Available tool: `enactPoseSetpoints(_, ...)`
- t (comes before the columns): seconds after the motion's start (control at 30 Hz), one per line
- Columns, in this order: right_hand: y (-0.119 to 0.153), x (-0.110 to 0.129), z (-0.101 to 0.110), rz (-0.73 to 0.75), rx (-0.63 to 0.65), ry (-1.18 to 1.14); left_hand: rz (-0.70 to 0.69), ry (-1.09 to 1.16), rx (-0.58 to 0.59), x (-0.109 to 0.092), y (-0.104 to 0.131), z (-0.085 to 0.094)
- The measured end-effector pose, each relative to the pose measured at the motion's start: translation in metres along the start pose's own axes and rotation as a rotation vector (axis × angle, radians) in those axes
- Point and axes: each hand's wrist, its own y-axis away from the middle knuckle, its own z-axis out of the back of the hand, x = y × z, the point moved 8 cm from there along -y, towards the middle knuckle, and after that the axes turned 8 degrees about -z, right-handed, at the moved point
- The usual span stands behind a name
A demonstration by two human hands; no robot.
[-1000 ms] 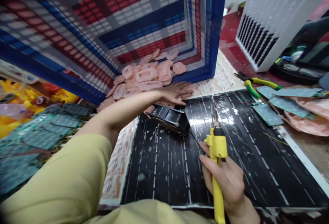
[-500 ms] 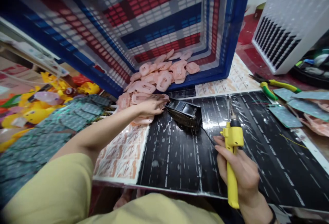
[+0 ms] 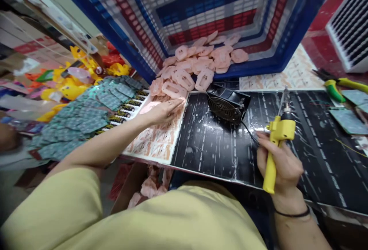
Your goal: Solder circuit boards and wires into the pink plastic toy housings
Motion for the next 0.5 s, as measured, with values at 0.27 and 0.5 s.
enactPoseSetpoints(0.27, 0.006, -0.007, 0.000, 0.024, -0.062, 0.047, -0.357, 0.044, -0.208, -0.130, 0.000, -0.003)
enactPoseSetpoints(0.5, 0.010, 0.025, -0.005, 0.043, 0.097, 0.020, 0.298, 0.029, -0.069, -0.073, 0.045, -0.004)
